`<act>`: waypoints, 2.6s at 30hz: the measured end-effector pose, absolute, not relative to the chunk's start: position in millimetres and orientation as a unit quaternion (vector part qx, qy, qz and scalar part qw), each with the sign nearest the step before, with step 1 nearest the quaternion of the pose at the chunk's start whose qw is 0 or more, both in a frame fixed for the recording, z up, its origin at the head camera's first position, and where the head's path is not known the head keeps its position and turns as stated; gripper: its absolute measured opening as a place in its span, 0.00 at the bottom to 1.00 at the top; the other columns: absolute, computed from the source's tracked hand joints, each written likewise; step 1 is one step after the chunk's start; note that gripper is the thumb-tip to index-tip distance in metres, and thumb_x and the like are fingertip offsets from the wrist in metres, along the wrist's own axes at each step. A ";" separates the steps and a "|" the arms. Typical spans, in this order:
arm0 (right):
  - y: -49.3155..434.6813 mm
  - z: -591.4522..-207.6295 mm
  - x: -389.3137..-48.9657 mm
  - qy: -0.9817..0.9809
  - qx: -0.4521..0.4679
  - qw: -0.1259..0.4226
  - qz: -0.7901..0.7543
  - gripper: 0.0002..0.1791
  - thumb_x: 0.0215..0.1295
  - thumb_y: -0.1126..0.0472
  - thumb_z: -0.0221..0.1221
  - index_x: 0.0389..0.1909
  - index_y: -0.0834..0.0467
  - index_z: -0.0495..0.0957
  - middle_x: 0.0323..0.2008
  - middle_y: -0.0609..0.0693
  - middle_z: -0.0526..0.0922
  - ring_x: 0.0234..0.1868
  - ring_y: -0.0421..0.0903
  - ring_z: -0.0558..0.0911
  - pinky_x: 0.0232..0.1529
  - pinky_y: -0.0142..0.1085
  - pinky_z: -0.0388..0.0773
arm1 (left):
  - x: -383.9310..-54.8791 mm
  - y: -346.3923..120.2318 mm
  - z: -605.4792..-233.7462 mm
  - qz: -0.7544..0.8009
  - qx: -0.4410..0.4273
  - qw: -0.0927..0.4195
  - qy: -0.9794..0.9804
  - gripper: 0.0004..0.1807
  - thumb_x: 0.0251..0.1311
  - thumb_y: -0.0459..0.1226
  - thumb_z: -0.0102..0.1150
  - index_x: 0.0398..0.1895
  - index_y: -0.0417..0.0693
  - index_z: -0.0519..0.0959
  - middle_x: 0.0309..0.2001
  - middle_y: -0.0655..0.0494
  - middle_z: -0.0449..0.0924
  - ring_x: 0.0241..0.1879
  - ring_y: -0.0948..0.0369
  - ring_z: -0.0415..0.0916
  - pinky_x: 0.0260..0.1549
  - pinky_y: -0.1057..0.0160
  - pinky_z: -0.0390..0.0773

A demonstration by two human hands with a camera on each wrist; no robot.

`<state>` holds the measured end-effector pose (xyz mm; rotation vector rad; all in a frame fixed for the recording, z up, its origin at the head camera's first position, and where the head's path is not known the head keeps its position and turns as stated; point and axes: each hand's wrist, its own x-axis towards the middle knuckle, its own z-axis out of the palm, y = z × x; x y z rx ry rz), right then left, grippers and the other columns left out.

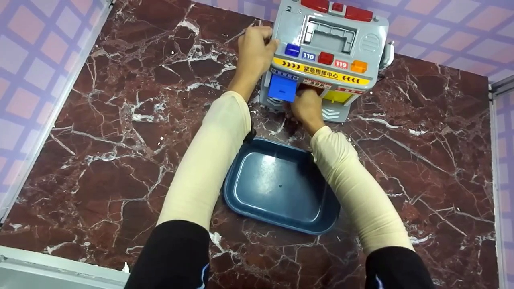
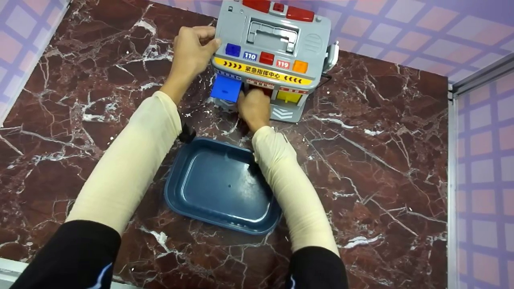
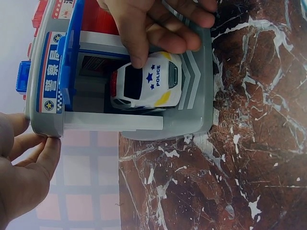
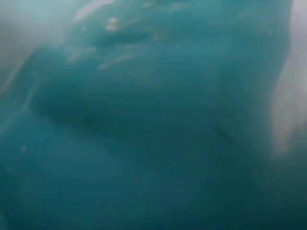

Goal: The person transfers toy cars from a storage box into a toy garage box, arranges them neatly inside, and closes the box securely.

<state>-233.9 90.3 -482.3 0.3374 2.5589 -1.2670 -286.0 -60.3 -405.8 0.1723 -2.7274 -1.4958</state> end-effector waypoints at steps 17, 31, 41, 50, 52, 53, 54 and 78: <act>92.4 -479.2 -231.2 0.867 0.124 0.167 -0.453 0.09 0.65 0.60 0.63 0.35 0.63 0.84 0.20 0.49 0.82 0.16 0.39 0.79 0.20 0.30 0.81 | -288.5 -61.4 -404.9 -0.482 0.060 -0.005 -0.874 0.14 0.68 0.36 0.61 0.21 0.48 0.78 0.62 0.60 0.80 0.61 0.63 0.73 0.60 0.75 0.68; 93.4 -481.5 -232.4 0.867 0.117 0.168 -0.454 0.10 0.60 0.61 0.70 0.36 0.64 0.85 0.17 0.47 0.81 0.15 0.39 0.78 0.18 0.29 0.78 | -286.7 -60.4 -406.1 -0.479 0.057 0.009 -0.876 0.13 0.69 0.36 0.60 0.23 0.46 0.80 0.51 0.59 0.84 0.49 0.62 0.75 0.48 0.73 0.72; 92.8 -483.0 -235.1 0.873 0.120 0.153 -0.447 0.11 0.61 0.60 0.69 0.37 0.65 0.85 0.18 0.46 0.81 0.14 0.36 0.78 0.18 0.28 0.79 | -285.7 -59.9 -406.4 -0.474 0.053 0.016 -0.879 0.13 0.69 0.36 0.60 0.23 0.47 0.81 0.49 0.61 0.85 0.44 0.64 0.72 0.46 0.71 0.71; 92.2 -482.8 -237.0 0.891 0.117 0.132 -0.419 0.11 0.65 0.59 0.64 0.39 0.65 0.86 0.20 0.47 0.81 0.14 0.36 0.77 0.17 0.26 0.77 | -286.4 -59.5 -406.1 -0.472 0.053 0.016 -0.880 0.16 0.69 0.36 0.60 0.20 0.51 0.75 0.47 0.58 0.85 0.43 0.64 0.71 0.46 0.70 0.71; 92.2 -482.7 -237.2 0.891 0.116 0.132 -0.418 0.11 0.66 0.60 0.64 0.40 0.65 0.86 0.21 0.49 0.82 0.15 0.36 0.77 0.18 0.26 0.77 | -286.8 -59.3 -406.0 -0.472 0.053 0.016 -0.880 0.16 0.69 0.36 0.60 0.20 0.51 0.75 0.45 0.57 0.84 0.42 0.64 0.71 0.45 0.70 0.71; 92.2 -482.5 -237.3 0.891 0.116 0.132 -0.419 0.11 0.66 0.60 0.63 0.40 0.65 0.86 0.21 0.49 0.82 0.15 0.37 0.78 0.18 0.26 0.77 | -286.9 -59.2 -405.9 -0.474 0.054 0.016 -0.879 0.16 0.69 0.36 0.60 0.20 0.51 0.75 0.45 0.58 0.84 0.42 0.65 0.70 0.45 0.70 0.71; 92.2 -482.5 -237.2 0.890 0.116 0.132 -0.420 0.11 0.66 0.60 0.63 0.40 0.65 0.86 0.22 0.49 0.83 0.15 0.37 0.78 0.18 0.26 0.77 | -287.0 -59.1 -405.8 -0.474 0.054 0.016 -0.879 0.16 0.69 0.37 0.60 0.19 0.52 0.74 0.44 0.58 0.84 0.41 0.65 0.70 0.45 0.70 0.71; 89.2 -481.8 -236.9 0.896 0.129 0.117 -0.408 0.11 0.65 0.58 0.63 0.40 0.62 0.87 0.22 0.46 0.81 0.13 0.34 0.73 0.17 0.26 0.75 | -287.2 -60.0 -405.1 -0.465 0.054 0.010 -0.884 0.19 0.69 0.37 0.61 0.17 0.54 0.72 0.42 0.58 0.84 0.41 0.65 0.70 0.45 0.70 0.70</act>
